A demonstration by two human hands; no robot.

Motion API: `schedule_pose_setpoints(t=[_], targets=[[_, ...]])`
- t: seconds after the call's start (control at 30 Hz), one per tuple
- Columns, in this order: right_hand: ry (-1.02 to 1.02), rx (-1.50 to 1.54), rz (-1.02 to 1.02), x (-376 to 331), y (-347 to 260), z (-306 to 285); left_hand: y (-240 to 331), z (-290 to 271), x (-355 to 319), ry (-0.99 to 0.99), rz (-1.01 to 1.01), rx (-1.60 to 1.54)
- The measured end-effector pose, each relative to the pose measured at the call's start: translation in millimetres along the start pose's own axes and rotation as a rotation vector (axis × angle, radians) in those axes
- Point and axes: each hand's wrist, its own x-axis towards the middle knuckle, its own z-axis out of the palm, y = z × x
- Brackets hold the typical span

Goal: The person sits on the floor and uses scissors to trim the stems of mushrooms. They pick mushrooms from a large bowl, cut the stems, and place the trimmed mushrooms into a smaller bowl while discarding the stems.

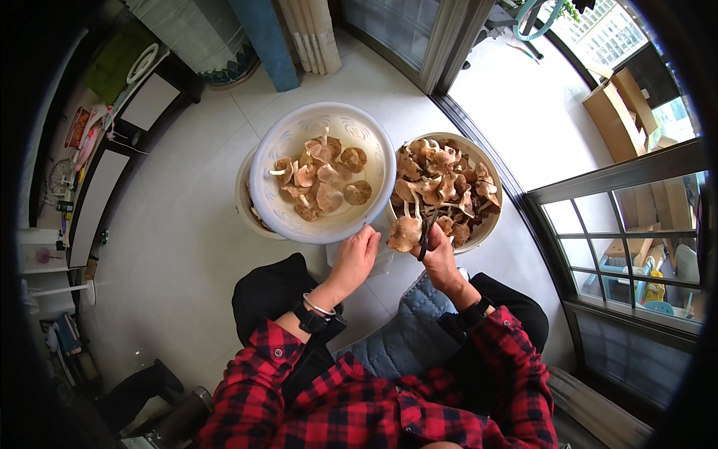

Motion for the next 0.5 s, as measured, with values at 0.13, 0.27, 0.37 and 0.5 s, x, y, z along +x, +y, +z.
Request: schedule_pose_setpoints(t=[0.13, 0.27, 0.37, 0.5], targets=[[0.007, -0.020, 0.001, 0, 2, -2, 12, -2, 3, -0.012, -0.136, -0.194], [-0.005, -0.078, -0.010, -1, 3, 0, 26, -5, 5, 0.045, 0.108, -0.106], [0.006, -0.117, -0.017, -3, 0, 4, 29, -6, 4, 0.041, 0.115, -0.030], [0.060, -0.039, -0.022, -6, -1, 14, 26, 0, 2, 0.121, 0.211, 0.107]])
